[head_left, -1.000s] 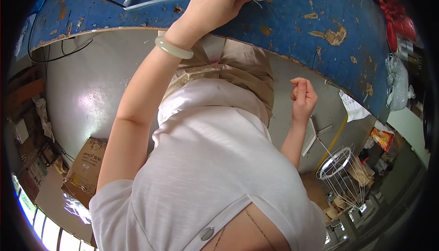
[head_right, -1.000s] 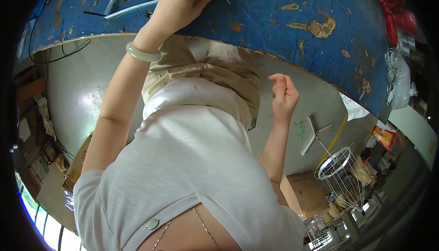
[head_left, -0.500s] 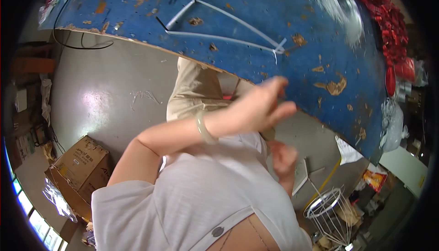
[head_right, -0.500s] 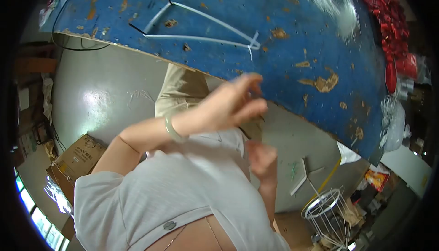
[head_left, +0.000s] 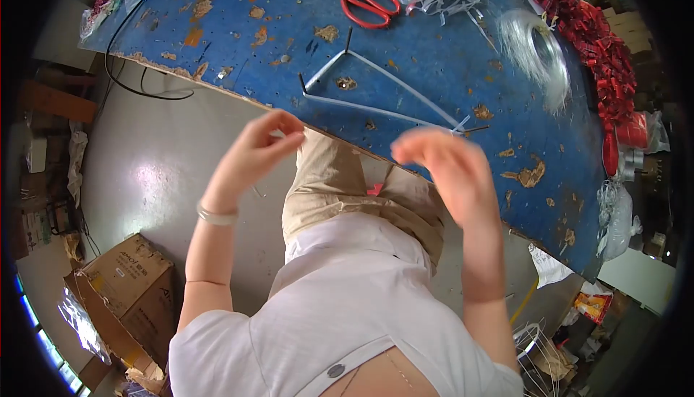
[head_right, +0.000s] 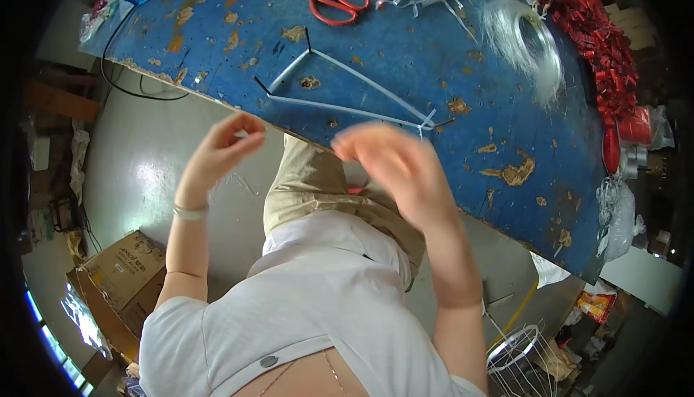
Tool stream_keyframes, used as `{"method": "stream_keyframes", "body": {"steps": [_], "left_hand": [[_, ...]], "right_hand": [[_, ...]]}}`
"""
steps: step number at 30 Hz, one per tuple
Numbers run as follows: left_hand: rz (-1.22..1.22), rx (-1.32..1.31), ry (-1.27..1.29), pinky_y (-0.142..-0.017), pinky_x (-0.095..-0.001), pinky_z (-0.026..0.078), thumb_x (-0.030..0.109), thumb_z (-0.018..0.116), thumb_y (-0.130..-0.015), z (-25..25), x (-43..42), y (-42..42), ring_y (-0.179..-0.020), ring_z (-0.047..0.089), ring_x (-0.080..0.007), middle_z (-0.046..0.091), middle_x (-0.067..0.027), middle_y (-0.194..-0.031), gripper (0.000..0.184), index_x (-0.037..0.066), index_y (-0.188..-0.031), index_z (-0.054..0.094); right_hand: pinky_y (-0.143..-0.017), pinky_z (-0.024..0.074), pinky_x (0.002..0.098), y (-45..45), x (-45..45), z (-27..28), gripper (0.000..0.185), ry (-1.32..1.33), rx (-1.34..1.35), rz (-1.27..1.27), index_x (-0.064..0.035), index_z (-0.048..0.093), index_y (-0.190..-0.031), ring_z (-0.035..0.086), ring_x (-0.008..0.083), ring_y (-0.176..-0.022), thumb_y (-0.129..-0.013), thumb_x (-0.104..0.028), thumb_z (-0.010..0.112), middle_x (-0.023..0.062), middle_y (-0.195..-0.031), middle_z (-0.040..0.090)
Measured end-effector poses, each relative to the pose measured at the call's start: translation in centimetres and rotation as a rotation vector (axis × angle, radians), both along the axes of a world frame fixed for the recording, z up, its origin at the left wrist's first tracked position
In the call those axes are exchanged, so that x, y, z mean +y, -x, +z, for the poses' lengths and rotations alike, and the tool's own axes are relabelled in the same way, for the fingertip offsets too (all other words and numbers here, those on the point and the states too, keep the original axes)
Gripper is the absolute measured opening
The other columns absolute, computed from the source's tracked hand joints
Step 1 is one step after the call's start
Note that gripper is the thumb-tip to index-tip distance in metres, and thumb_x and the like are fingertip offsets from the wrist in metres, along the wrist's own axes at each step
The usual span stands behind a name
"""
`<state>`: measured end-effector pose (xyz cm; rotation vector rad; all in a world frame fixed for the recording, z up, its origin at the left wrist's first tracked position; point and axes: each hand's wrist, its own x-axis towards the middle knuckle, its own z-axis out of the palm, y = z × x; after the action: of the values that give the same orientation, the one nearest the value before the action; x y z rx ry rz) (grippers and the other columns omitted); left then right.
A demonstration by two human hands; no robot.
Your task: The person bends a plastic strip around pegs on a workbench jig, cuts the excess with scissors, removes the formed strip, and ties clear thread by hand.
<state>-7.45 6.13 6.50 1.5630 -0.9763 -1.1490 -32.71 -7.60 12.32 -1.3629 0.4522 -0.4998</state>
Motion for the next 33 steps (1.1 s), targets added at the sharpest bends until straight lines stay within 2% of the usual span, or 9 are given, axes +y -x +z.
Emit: {"method": "stream_keyframes", "body": {"steps": [3, 8, 10, 13, 25, 28, 30, 32, 33], "left_hand": [[0.061, -0.301, 0.039, -0.061, -0.0209, 0.041, 0.019, 0.059, -0.09, 1.0, -2.3, -3.1, -0.07, 0.05, -0.0046, 0.058, 0.0024, -0.081, 0.02, 0.001, -0.098, 0.061], [-0.005, -0.521, -0.065, -0.06, -0.0255, 0.044, 0.022, 0.062, -0.086, -0.9, -8.5, -5.8, -0.065, 0.056, -0.0104, 0.064, -0.0055, -0.072, 0.025, -0.003, -0.085, 0.067], [-0.124, -0.456, -0.095, -0.058, -0.0338, 0.047, 0.029, 0.066, -0.079, 0.5, -9.5, -5.9, -0.059, 0.059, -0.0205, 0.065, -0.0118, -0.066, 0.029, 0.0, -0.079, 0.07], [-0.271, -0.447, -0.14, -0.057, -0.0278, 0.044, 0.024, 0.069, -0.078, 0.6, -11.1, -6.4, -0.061, 0.056, -0.0126, 0.063, -0.0068, -0.064, 0.028, -0.003, -0.073, 0.067], [-0.398, -0.631, -0.164, -0.055, -0.0322, 0.042, 0.021, 0.071, -0.066, 0.5, -12.4, -5.6, -0.057, 0.053, -0.0169, 0.056, -0.0092, -0.059, 0.025, -0.002, -0.07, 0.064], [-0.306, -0.582, -0.041, -0.056, -0.0313, 0.042, 0.02, 0.07, -0.067, -1.1, -11.8, -5.9, -0.058, 0.053, -0.0163, 0.057, -0.0087, -0.059, 0.024, -0.002, -0.072, 0.064], [-0.298, -0.55, -0.03, -0.056, -0.0298, 0.042, 0.017, 0.069, -0.07, -1.1, -11.7, -5.7, -0.059, 0.054, -0.0142, 0.058, -0.0068, -0.06, 0.019, -0.001, -0.072, 0.064], [-0.299, -0.538, -0.013, -0.056, -0.0292, 0.042, 0.016, 0.068, -0.071, -1.5, -11.7, -5.7, -0.059, 0.053, -0.0131, 0.058, -0.0058, -0.06, 0.017, -0.001, -0.071, 0.064], [-0.304, -0.555, -0.027, -0.057, -0.0282, 0.041, 0.014, 0.068, -0.074, -1.4, -11.7, -5.6, -0.059, 0.053, -0.0117, 0.058, -0.004, -0.06, 0.016, -0.001, -0.07, 0.064]], "right_hand": [[-0.081, 0.0465, 0.0336, -8.3, -3.8, -1.6, 0.023, -0.463, -0.209, 0.046, 0.0003, 0.063, -0.09, 0.06, 0.0196, -0.08, -0.092, -0.021, 0.055, 0.01, -0.088, 0.063], [-0.078, 0.0437, 0.0417, -14.7, -6.0, -4.3, 0.029, -0.702, 0.133, -0.301, -0.0082, 0.062, -0.079, 0.06, 0.0197, -0.079, -0.086, -0.037, 0.062, 0.0067, -0.076, 0.06], [-0.082, 0.0412, 0.0467, -15.0, -5.9, -4.6, 0.035, -0.735, 0.069, -0.305, -0.011, 0.061, -0.071, 0.06, 0.0225, -0.078, -0.084, -0.043, 0.063, 0.0063, -0.07, 0.06], [-0.084, 0.0396, 0.0491, -15.4, -5.4, -4.6, 0.038, -0.785, -0.026, -0.318, -0.0111, 0.06, -0.066, 0.06, 0.0245, -0.075, -0.084, -0.045, 0.061, 0.0062, -0.067, 0.059], [-0.07, 0.0459, 0.0413, -15.5, -4.4, -4.9, 0.039, -0.684, -0.133, -0.331, -0.0069, 0.061, -0.064, 0.058, 0.0214, -0.06, -0.085, -0.04, 0.062, 0.0052, -0.058, 0.057], [-0.064, 0.0481, 0.0343, -13.4, -4.8, -0.4, 0.034, -0.094, 0.299, -0.135, -0.005, 0.064, -0.07, 0.06, 0.019, -0.06, -0.084, -0.036, 0.065, 0.0073, -0.059, 0.059], [-0.06, 0.0478, 0.0244, -12.1, -7.8, 1.4, 0.03, 0.665, 0.456, -0.133, -0.0036, 0.066, -0.076, 0.061, 0.0138, -0.06, -0.083, -0.033, 0.066, 0.0079, -0.067, 0.064], [-0.078, 0.0491, 0.0255, -13.1, -10.9, 2.2, 0.022, 1.033, 0.559, -0.144, 0.0025, 0.065, -0.096, 0.063, 0.0117, -0.086, -0.088, -0.018, 0.062, 0.0089, -0.089, 0.068], [-0.071, 0.0498, 0.0293, -13.8, -13.0, 1.0, 0.022, 1.07, 0.528, -0.114, 0.0027, 0.065, -0.097, 0.064, 0.0183, -0.078, -0.082, -0.013, 0.062, 0.0142, -0.087, 0.067]]}}
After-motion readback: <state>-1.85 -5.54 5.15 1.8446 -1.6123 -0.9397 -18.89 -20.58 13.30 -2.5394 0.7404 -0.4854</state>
